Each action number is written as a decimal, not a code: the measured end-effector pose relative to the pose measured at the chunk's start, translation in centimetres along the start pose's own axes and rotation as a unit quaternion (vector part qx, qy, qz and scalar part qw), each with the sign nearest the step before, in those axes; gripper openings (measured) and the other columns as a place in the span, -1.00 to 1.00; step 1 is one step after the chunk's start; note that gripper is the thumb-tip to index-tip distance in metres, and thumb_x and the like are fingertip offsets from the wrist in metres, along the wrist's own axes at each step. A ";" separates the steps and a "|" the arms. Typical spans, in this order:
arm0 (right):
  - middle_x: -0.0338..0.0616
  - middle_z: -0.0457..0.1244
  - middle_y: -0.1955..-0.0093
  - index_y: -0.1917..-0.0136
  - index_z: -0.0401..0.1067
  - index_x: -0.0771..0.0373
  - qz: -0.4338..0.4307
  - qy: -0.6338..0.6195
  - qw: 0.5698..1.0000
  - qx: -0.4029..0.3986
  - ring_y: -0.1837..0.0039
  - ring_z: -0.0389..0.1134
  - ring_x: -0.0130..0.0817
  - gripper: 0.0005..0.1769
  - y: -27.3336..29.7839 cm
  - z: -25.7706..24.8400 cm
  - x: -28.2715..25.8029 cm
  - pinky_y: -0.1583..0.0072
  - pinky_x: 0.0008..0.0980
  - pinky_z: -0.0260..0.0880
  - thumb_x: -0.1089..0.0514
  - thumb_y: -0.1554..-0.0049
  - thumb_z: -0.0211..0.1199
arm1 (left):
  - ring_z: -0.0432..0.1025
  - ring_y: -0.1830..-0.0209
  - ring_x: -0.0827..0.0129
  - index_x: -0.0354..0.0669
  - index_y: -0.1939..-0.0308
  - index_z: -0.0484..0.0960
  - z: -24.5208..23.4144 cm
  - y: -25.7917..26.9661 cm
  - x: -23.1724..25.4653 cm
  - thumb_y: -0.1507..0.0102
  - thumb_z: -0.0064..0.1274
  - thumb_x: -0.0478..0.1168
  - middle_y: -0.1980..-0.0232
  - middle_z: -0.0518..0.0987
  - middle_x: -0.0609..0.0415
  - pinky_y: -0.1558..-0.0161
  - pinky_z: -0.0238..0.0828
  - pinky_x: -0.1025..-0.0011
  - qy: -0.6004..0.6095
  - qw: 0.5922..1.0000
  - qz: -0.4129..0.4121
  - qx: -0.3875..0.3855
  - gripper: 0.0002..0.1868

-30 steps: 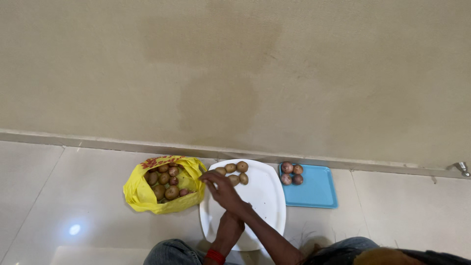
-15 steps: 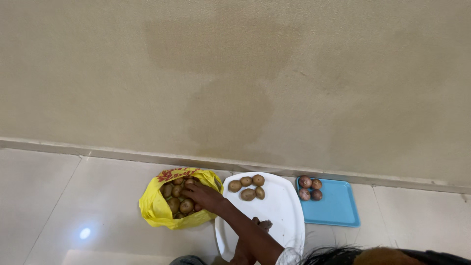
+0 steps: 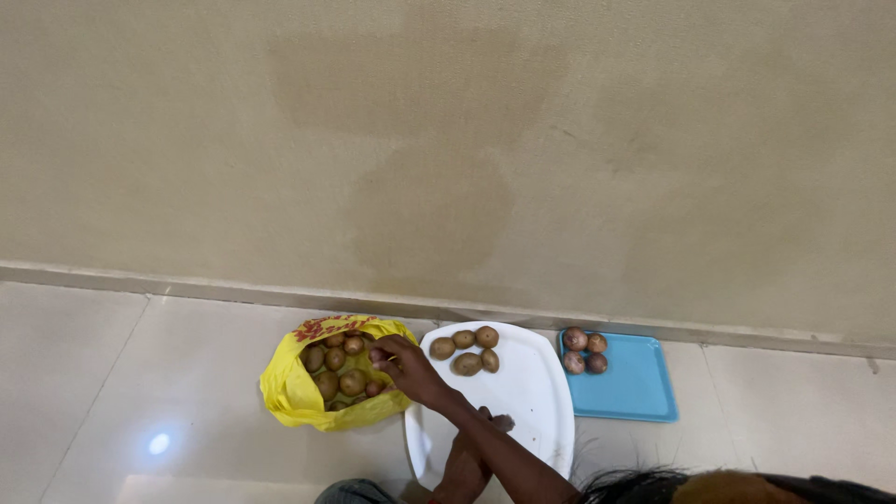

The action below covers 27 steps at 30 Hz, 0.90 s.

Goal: The person sits on the floor and peels potatoes by hand, removing the skin and placing the peeled potatoes on a white tray. The person continues peeling multiple potatoes one by one.

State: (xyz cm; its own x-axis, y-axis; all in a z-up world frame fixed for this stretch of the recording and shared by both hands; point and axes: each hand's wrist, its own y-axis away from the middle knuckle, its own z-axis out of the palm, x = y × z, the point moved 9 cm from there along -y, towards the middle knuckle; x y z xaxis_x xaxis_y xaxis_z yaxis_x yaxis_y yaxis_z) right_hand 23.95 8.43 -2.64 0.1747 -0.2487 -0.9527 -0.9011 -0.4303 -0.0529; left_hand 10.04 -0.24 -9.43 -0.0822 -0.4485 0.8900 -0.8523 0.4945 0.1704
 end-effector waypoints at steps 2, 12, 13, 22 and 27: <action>-0.04 0.28 -0.22 -0.35 0.36 0.30 0.034 -0.192 0.980 0.032 -0.22 0.37 -0.24 -0.64 2.1 -2.2 -1.2 -0.27 -0.26 0.47 0.23 -0.30 0.15 | 0.47 -0.07 -0.02 -0.19 -0.10 0.54 -1.1 -0.3 0.5 -0.36 -0.11 -0.22 -0.02 0.57 -0.18 -0.07 0.39 0.15 -0.003 0.999 -0.004 0.036 -0.72; 0.08 0.34 -0.23 -0.35 0.31 0.44 0.181 -0.516 0.819 0.174 -0.17 0.38 -0.26 -0.57 19.0 -11.3 -1.1 -0.26 -0.31 0.44 0.11 -0.33 0.08 | 0.54 0.16 -0.02 -0.29 0.05 0.67 -6.4 0.2 1.3 -0.28 0.07 -0.28 0.15 0.60 -0.21 0.09 0.49 0.13 0.056 0.961 -0.009 0.270 -0.79; 0.06 0.35 -0.23 -0.36 0.31 0.40 0.197 -0.512 0.814 0.190 -0.19 0.38 -0.28 -0.57 20.7 -11.6 -0.3 -0.27 -0.36 0.44 0.14 -0.30 0.09 | 0.56 0.19 0.05 -0.33 0.04 0.65 -6.2 0.2 1.0 -0.30 0.05 -0.26 0.11 0.57 -0.17 0.13 0.57 0.17 0.129 0.955 -0.027 0.264 -0.77; -0.02 0.35 -0.17 -0.37 0.34 0.39 0.184 -0.527 0.779 0.286 -0.15 0.38 -0.31 -0.53 25.8 -12.9 6.7 -0.26 -0.40 0.44 0.13 -0.26 0.16 | 0.60 0.21 0.34 -0.38 -0.07 0.59 -2.5 0.3 3.2 -0.34 0.01 -0.24 0.08 0.61 -0.07 0.19 0.70 0.37 0.359 0.909 -0.039 0.209 -0.70; -0.12 0.35 -0.14 -0.37 0.35 0.31 0.207 -0.503 0.788 0.290 -0.11 0.38 -0.44 -0.55 25.7 -12.6 6.6 -0.21 -0.46 0.44 0.15 -0.24 0.19 | 0.61 0.27 0.36 -0.33 -0.04 0.66 -2.7 1.7 6.4 -0.30 0.07 -0.29 0.04 0.53 0.03 0.26 0.65 0.43 0.253 0.931 0.027 0.262 -0.73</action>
State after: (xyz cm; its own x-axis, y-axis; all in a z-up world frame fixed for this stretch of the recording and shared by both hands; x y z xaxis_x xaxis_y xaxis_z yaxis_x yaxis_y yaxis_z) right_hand 6.94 -15.17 -6.54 -0.3209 0.6750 -0.6644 -0.8793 0.0483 0.4738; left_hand 9.42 -0.28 -2.29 0.0090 0.0394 0.9992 -0.9999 0.0147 0.0085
